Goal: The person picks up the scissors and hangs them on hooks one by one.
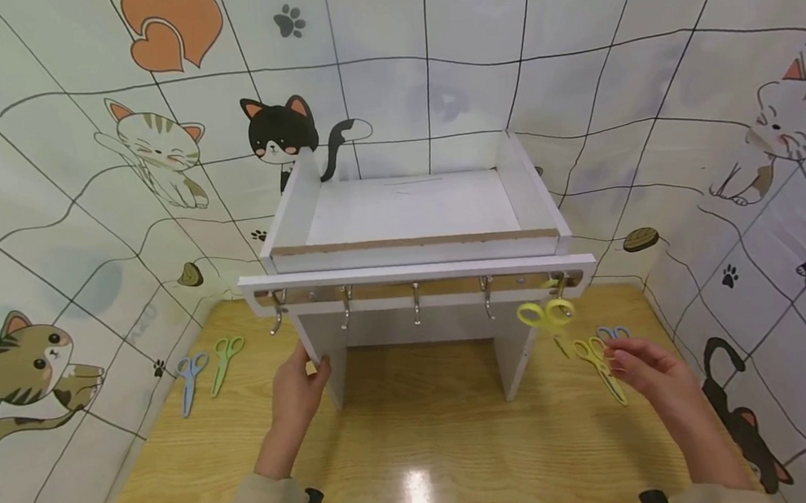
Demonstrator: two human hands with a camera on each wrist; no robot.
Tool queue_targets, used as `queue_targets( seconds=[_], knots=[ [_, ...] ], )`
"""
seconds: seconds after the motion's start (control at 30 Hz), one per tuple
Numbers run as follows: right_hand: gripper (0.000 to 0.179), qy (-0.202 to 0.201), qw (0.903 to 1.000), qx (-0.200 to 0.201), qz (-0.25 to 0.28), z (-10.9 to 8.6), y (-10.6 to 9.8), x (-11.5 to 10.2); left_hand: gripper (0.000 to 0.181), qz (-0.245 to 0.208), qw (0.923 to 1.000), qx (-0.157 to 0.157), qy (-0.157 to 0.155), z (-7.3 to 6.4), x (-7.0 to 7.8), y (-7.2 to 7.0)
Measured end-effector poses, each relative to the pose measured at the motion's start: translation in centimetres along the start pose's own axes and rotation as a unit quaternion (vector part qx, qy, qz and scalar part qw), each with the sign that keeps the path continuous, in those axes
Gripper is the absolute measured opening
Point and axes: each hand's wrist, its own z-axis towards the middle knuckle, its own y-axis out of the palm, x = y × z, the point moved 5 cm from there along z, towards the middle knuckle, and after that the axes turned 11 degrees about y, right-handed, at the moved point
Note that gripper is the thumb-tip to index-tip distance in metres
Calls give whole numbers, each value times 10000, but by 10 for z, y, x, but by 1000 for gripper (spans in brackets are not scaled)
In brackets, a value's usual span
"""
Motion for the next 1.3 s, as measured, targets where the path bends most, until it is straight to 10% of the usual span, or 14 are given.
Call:
queue_targets(
  seconds=[0.37, 0.77, 1.3],
  knots=[
    [24, 496, 9955, 645, -484, 9, -33, 9, 31, -55, 10000, -38, -5, 0, -1, 1],
    [14, 1233, 9689, 1567, -1465, 19, -81, 35, 31, -12, 10000, -42, -52, 0, -1, 1],
    [52, 1764, 8352, 2449, -4597, 42, -144, 72, 29, 65, 10000, 16, -46, 1, -1, 1]
  ],
)
